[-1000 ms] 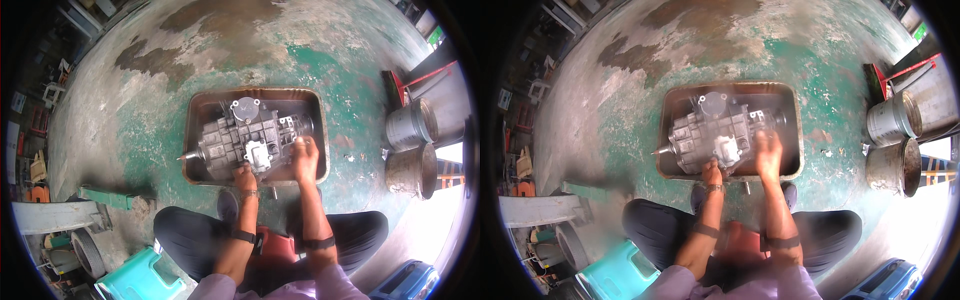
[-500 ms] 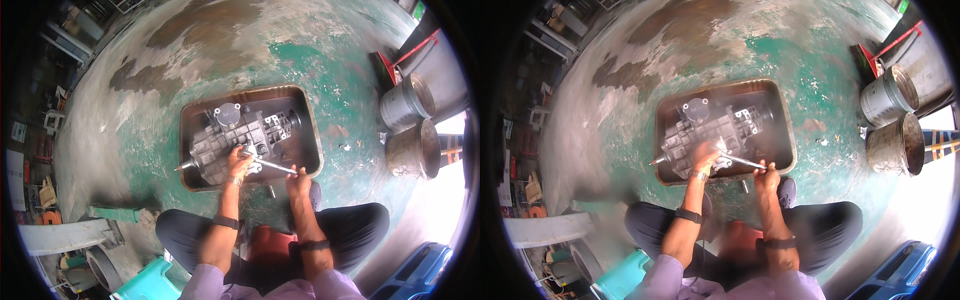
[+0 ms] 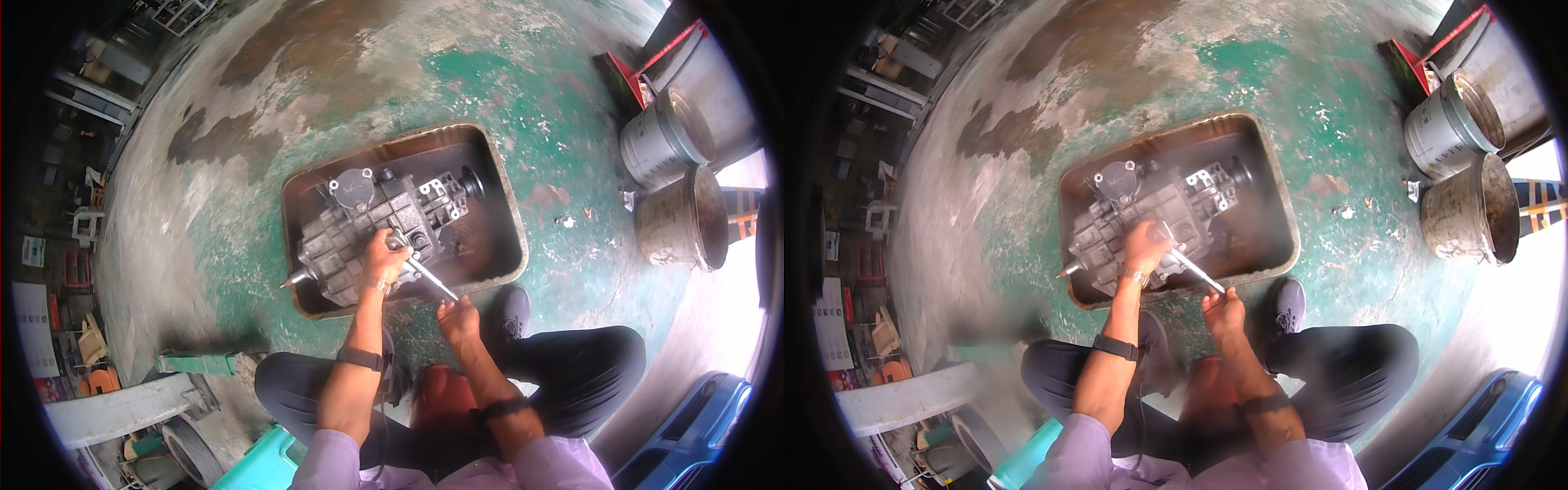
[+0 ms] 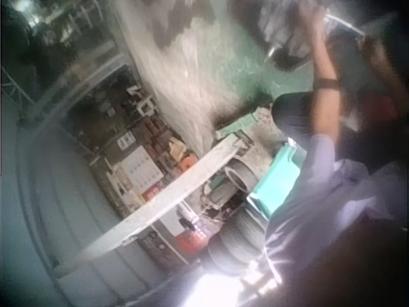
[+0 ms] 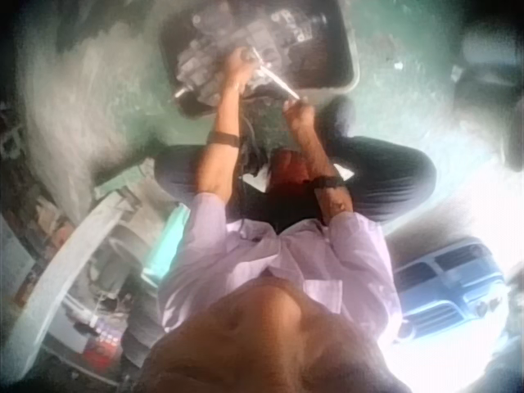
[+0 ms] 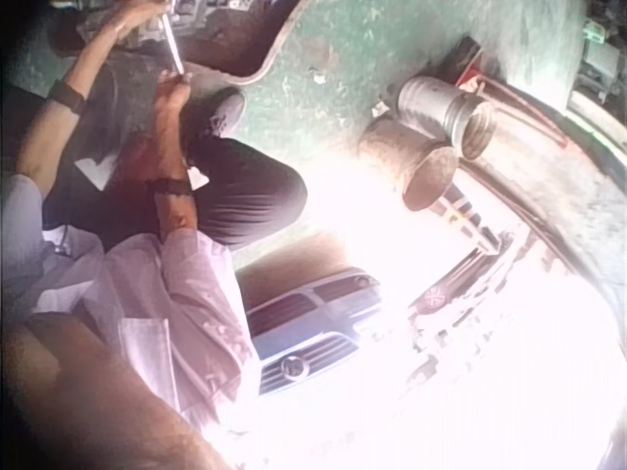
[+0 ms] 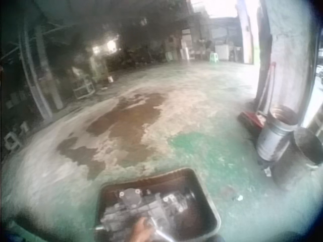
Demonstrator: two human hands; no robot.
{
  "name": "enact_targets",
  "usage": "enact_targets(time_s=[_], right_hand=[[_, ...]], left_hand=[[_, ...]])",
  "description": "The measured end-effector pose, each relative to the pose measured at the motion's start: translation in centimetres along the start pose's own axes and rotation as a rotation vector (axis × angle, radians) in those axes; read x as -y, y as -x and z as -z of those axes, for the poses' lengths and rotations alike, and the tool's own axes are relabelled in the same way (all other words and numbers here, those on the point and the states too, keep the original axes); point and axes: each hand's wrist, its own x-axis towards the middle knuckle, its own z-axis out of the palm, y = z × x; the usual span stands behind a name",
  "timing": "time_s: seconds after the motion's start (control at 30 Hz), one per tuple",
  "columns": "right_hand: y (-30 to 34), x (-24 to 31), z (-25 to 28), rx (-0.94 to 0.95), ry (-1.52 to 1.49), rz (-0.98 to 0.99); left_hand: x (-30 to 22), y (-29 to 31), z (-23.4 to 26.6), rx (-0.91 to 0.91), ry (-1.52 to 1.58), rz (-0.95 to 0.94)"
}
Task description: The person sits on a small stool and uses a socket wrench to tighten bolts on a transmission casing placed in a metal tray. The person repeatedly adjusts the wrench and repositions hands to secure the bolts on the transmission.
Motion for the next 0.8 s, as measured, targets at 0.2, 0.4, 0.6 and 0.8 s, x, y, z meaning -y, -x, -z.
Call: enact_targets(time_s=[0.2,0.4,0.6,0.8], right_hand=[[1.2,-2.4,0.6,-0.083,0.118,-0.069],[1.3,-1.3,-0.4,-0.096,0.11,-0.003],[-0.8,3.0,-2.8,-0.134,0.07,0.113],[-1.2,3.1,-2.8,-0.154,0.105,0.144]], left_hand=[[-3.1,0.0,-1.2,-0.072,-0.453,-0.055],[-6.1,1.6,-1.6,-0.195,-0.525,-0.067],[-5.1,1.0,-1.8,-0.31,-0.554,-0.062],[-4.1,0.5,-2.8,-0.356,-0.464,0.059]])
